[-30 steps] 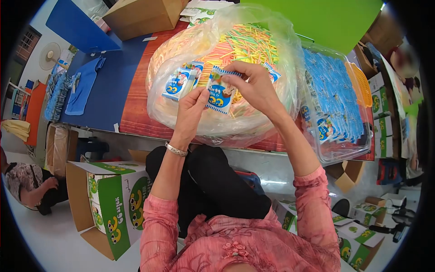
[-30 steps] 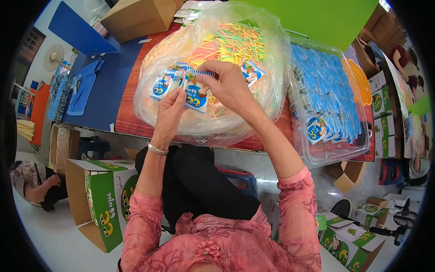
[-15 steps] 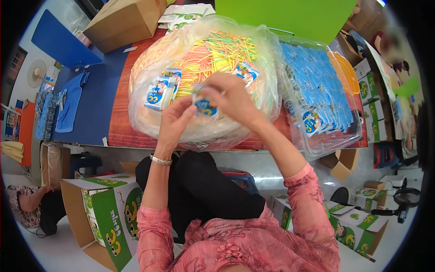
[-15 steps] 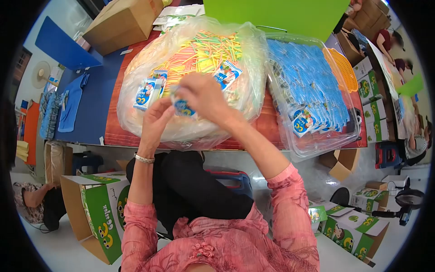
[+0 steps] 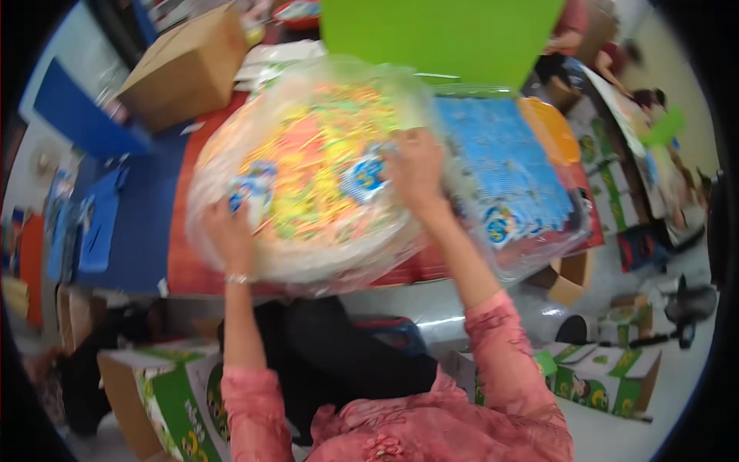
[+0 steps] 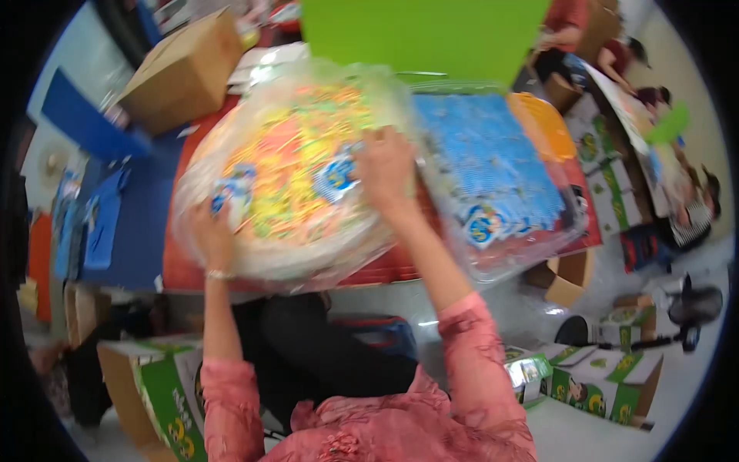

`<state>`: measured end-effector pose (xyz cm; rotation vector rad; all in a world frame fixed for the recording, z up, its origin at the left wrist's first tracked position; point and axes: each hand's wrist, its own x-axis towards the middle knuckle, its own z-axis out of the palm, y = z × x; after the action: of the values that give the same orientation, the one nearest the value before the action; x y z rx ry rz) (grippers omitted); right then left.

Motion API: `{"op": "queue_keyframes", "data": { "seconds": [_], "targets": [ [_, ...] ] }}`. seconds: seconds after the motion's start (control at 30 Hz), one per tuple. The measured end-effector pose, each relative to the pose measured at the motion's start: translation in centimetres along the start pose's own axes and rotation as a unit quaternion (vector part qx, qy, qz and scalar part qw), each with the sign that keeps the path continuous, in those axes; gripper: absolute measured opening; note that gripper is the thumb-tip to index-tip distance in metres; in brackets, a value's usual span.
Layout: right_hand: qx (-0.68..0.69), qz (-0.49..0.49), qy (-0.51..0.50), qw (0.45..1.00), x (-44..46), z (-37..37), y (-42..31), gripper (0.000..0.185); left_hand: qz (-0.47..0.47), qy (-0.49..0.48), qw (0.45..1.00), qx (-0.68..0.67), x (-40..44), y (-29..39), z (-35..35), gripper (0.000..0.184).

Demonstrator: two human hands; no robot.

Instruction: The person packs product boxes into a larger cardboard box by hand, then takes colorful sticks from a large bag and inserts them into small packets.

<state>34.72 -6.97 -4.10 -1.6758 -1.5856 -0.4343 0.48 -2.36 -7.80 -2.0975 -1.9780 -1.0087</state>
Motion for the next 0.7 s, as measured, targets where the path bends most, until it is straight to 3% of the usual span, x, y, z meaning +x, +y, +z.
{"op": "queue_keyframes", "data": {
  "seconds": [0.1,0.17,0.27,0.33,0.37,0.4,0.43,0.53,0.7],
  "targets": [
    [0.010,-0.044,0.033,0.998,0.2,0.3,-2.5,0.022,-0.020,0.015,0.994,-0.102,0.2,0.0,0.1,0.033],
    [0.122,-0.130,-0.032,0.983,-0.4,1.9,-4.2,0.013,-0.016,0.028,0.995,-0.096,0.2,0.8,0.2,0.033],
    [0.217,-0.179,-0.052,0.958,-1.4,3.7,-8.3,0.006,-0.021,0.057,0.996,-0.070,-0.3,1.3,-0.5,0.032],
    [0.196,-0.195,-0.126,0.953,-1.3,6.1,-8.7,0.007,0.003,0.083,0.995,-0.062,-0.9,0.7,-0.7,0.026],
    [0.191,-0.195,-0.165,0.948,-0.8,5.8,-8.7,0.008,0.001,0.018,0.999,-0.046,-0.9,0.4,-1.4,0.021],
    [0.209,-0.167,-0.177,0.947,-0.5,5.6,-8.8,0.005,0.026,0.021,0.997,-0.063,-0.8,0.5,-1.4,0.016],
    [0.221,-0.139,-0.186,0.947,-0.2,5.5,-8.9,0.004,0.025,0.030,0.997,-0.064,-0.9,-0.4,-0.6,0.023],
    [0.167,-0.173,-0.203,0.949,-0.2,6.0,-9.8,0.006,-0.003,0.038,0.996,-0.076,-0.8,0.1,-1.1,0.033],
    [0.117,-0.259,-0.142,0.948,-0.7,8.1,-12.4,0.007,-0.006,0.019,0.999,-0.039,-0.5,0.3,-1.1,0.041]
  ]
}}
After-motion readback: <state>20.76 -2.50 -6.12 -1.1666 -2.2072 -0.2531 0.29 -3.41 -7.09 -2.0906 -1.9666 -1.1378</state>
